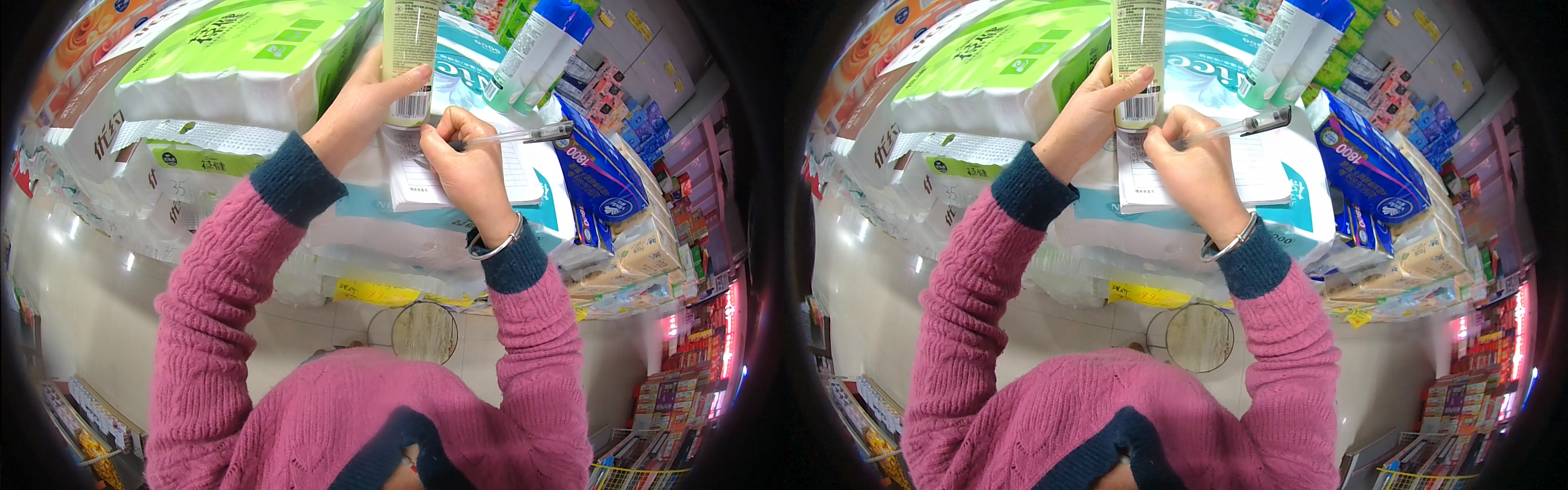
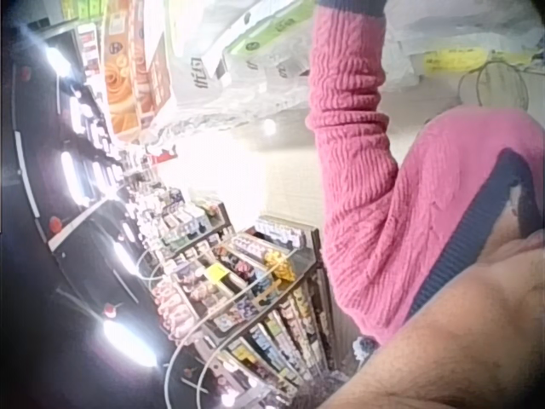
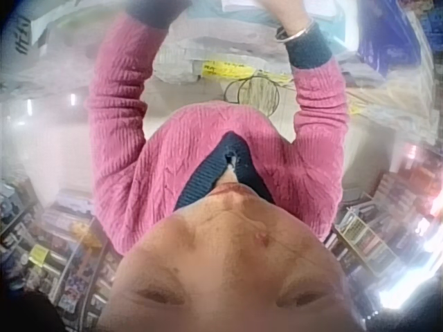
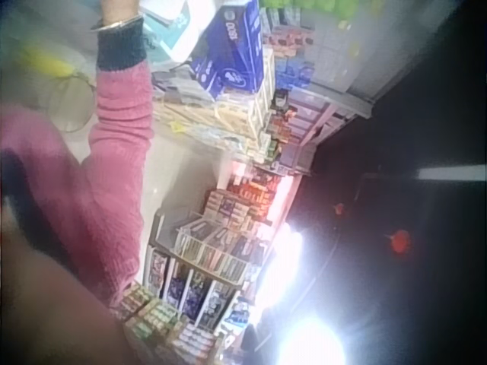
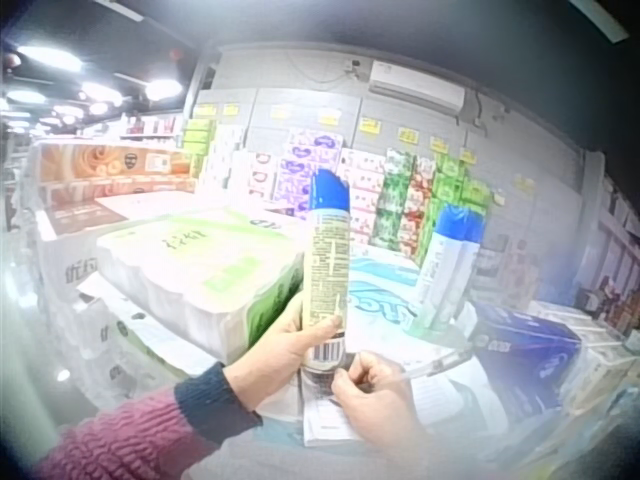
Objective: The person repeatedly picks cylindrical containers from a shelf, wipes them with a yellow cloth, and places them into a shopping cart. They also write on a piece of paper while holding a container. The task involves handling multiple identical items and organizing them in the cart.
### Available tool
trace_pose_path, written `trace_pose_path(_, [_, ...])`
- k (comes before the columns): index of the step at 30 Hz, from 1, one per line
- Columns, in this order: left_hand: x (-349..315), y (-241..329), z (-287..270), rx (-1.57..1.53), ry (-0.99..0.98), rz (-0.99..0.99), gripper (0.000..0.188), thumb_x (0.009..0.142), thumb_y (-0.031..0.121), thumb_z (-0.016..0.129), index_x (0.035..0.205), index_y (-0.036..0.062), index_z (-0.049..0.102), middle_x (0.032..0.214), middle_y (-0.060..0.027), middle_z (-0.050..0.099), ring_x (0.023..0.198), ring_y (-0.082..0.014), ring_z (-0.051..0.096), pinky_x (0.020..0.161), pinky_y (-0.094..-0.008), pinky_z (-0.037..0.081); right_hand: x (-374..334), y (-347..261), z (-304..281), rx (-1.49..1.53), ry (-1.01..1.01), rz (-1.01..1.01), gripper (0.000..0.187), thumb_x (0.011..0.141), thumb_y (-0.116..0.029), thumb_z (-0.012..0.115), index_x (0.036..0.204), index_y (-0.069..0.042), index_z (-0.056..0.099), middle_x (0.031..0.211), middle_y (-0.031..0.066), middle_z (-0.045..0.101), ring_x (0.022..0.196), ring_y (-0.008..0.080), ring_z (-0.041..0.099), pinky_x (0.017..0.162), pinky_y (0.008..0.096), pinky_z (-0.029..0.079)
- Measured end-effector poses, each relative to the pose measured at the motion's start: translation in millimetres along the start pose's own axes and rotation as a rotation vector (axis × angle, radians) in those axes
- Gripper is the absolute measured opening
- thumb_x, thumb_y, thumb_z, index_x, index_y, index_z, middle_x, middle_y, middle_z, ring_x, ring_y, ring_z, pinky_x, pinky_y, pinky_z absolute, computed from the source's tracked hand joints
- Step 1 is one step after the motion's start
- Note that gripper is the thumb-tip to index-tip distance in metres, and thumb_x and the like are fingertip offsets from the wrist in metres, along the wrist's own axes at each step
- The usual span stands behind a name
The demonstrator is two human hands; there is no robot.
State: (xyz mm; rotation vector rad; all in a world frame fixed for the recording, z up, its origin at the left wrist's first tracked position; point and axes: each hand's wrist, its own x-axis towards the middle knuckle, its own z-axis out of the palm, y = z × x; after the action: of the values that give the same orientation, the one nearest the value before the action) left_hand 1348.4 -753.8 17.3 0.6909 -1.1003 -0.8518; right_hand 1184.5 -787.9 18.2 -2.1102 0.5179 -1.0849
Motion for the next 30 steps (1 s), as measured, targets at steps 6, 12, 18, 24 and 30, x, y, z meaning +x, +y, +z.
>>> trace_pose_path(6, [-1.0, 0.7, 1.2, 0.005, 0.002, 0.004, 0.051, 0.098, 0.025, 0.064, 0.14, 0.0076, 0.041, 0.122, -0.004, 0.058, 0.11, -0.0118, 0.059, 0.091, -0.0299, 0.052, 0.9, -1.3, 0.0, -0.063, -0.011, -0.059, 0.028, 0.09, -0.01, 0.065, 0.068, -0.005, 0.049, 0.062, -0.0043, 0.052, 0.059, 0.0032, 0.043, 0.052, 0.0226, 0.036])
trace_pose_path(12, [-0.5, 0.0, 0.3, 0.003, -0.014, 0.014, 0.049, 0.098, 0.026, 0.063, 0.138, 0.0067, 0.042, 0.122, -0.004, 0.058, 0.109, -0.012, 0.059, 0.09, -0.0302, 0.052, 0.4, -0.8, -1.3, -0.014, 0.019, 0.006, 0.028, 0.089, -0.01, 0.065, 0.068, -0.005, 0.048, 0.061, -0.0041, 0.051, 0.059, 0.003, 0.042, 0.053, 0.0232, 0.036])
trace_pose_path(18, [-0.7, -0.4, 1.4, -0.015, 0.013, 0.01, 0.052, 0.096, 0.023, 0.066, 0.138, 0.0019, 0.042, 0.125, -0.008, 0.059, 0.113, -0.0136, 0.058, 0.095, -0.0296, 0.048, 0.6, 0.3, 0.3, -0.054, 0.006, -0.06, 0.027, 0.088, -0.009, 0.065, 0.068, -0.004, 0.048, 0.062, -0.0033, 0.051, 0.061, 0.0038, 0.041, 0.054, 0.0239, 0.036])
trace_pose_path(24, [-0.8, 0.1, 1.6, -0.017, 0.008, 0.01, 0.05, 0.097, 0.025, 0.065, 0.137, 0.0046, 0.043, 0.123, -0.0055, 0.059, 0.111, -0.0121, 0.058, 0.093, -0.0294, 0.05, 0.1, -0.5, -1.5, -0.068, 0.021, -0.063, 0.027, 0.087, -0.008, 0.066, 0.068, -0.004, 0.047, 0.062, -0.0034, 0.05, 0.062, 0.0045, 0.04, 0.054, 0.0245, 0.036])
trace_pose_path(30, [0.3, -1.5, -0.9, 0.011, 0.006, 0.012, 0.047, 0.098, 0.026, 0.063, 0.136, 0.0071, 0.044, 0.121, -0.0034, 0.058, 0.109, -0.0111, 0.059, 0.09, -0.0301, 0.052, -0.1, 0.3, -1.1, 0.003, 0.048, 0.032, 0.027, 0.087, -0.008, 0.066, 0.068, -0.003, 0.047, 0.061, -0.0034, 0.05, 0.061, 0.0048, 0.041, 0.055, 0.0253, 0.036])
